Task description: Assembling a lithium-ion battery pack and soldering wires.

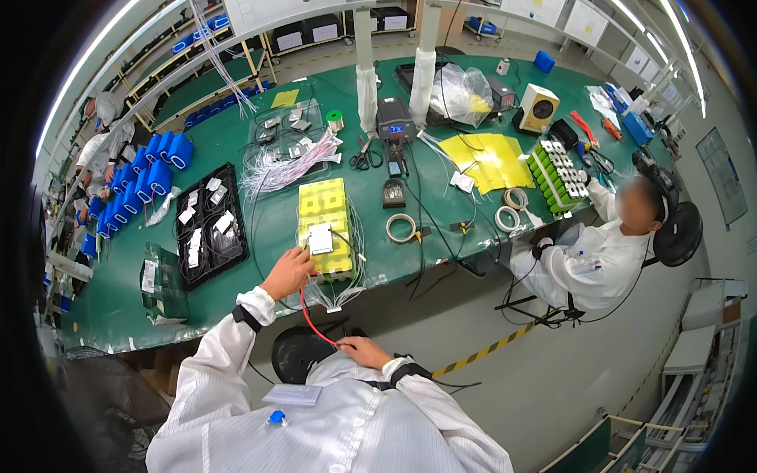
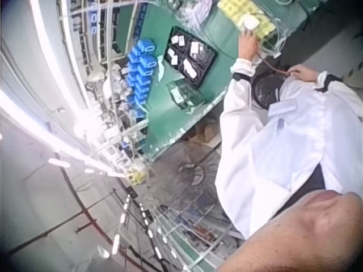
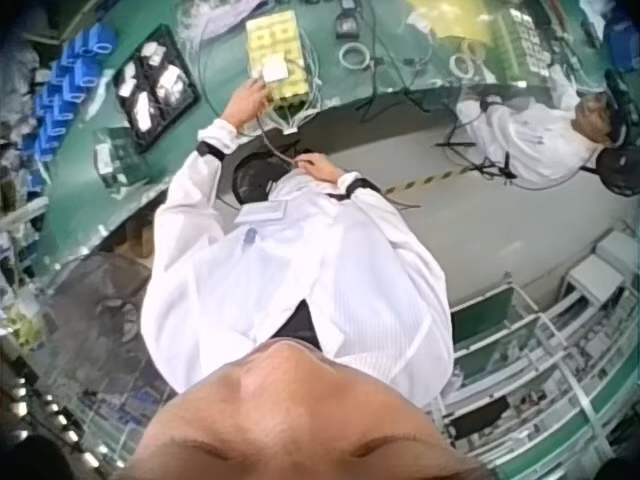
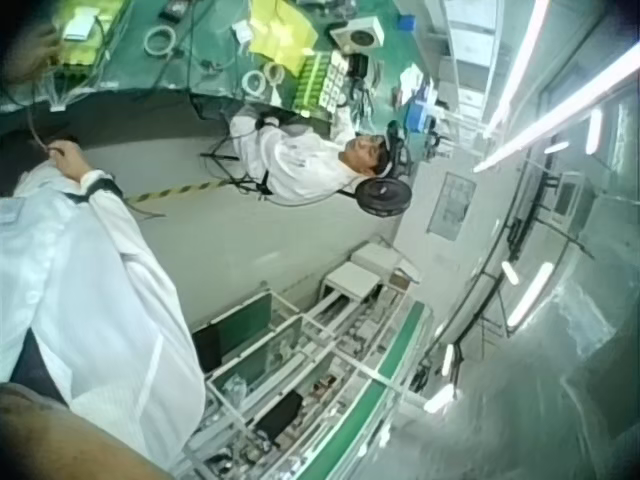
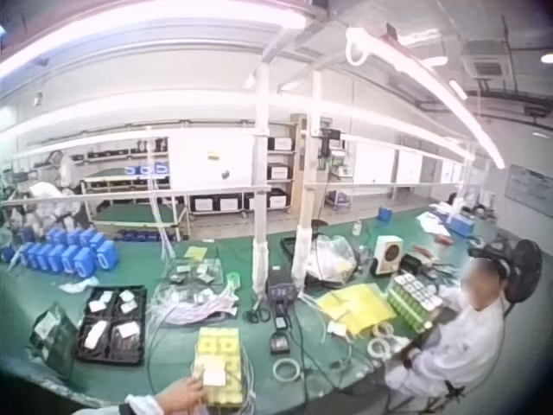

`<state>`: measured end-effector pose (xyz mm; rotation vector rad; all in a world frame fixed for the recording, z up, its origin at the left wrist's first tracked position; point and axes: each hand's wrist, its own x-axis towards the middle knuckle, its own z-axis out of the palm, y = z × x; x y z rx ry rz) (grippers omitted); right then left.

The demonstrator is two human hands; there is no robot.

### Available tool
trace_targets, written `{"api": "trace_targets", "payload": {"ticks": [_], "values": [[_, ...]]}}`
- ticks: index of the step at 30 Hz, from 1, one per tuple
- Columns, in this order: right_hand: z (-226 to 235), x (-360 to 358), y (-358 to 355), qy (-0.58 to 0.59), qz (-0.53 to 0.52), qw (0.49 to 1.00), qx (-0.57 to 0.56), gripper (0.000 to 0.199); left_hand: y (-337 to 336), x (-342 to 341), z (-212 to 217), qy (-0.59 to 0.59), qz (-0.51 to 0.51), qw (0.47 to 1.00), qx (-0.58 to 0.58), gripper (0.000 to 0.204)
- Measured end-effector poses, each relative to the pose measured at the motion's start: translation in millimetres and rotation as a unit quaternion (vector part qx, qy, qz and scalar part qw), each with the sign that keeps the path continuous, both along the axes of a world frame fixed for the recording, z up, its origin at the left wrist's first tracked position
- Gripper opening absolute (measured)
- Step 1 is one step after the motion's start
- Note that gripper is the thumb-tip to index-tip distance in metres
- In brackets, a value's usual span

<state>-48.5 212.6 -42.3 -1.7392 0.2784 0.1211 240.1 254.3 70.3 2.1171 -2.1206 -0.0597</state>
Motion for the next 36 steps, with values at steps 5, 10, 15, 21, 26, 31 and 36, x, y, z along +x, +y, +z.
{"api": "trace_targets", "payload": {"ticks": [5, 10, 15, 21, 26, 31, 36], "values": [[37.7, 19.7, 26.2, 0.009, -0.003, 0.994, 0.11, 0.028, 1.7, 11.8, 10.0, 0.032, -0.006, 0.999, 0.001, 0.017], [40.6, 42.8, 45.7, -0.047, 0.038, 0.996, 0.07, 0.021, 25.0, 5.3, 33.1, 0.016, 0.01, 0.999, 0.029, 0.023], [26.1, 107.0, 76.6, 0.026, -0.068, 0.991, 0.111, 0.016, 57.9, 3.8, -9.6, 0.113, 0.125, 0.98, 0.101, 0.025], [2.3, 120.2, 64.4, -0.032, -0.145, 0.989, 0.015, 0.016, 74.2, -7.5, -33.2, 0.177, 0.181, 0.966, 0.052, 0.035], [21.8, 130.0, -5.0, 0.039, -0.178, 0.977, 0.11, 0.025, 73.2, -16.7, -54.0, 0.435, 0.315, 0.843, -0.014, 0.05], [45.3, 151.9, -10.6, 0.086, -0.184, 0.954, 0.222, 0.03, 61.5, -6.9, -52.7, 0.47, 0.374, 0.799, 0.021, 0.033], [56.5, 178.5, 10.4, 0.103, -0.168, 0.949, 0.245, 0.023, 60.8, 10.3, -54.8, 0.668, 0.334, 0.665, 0.016, 0.035]]}}
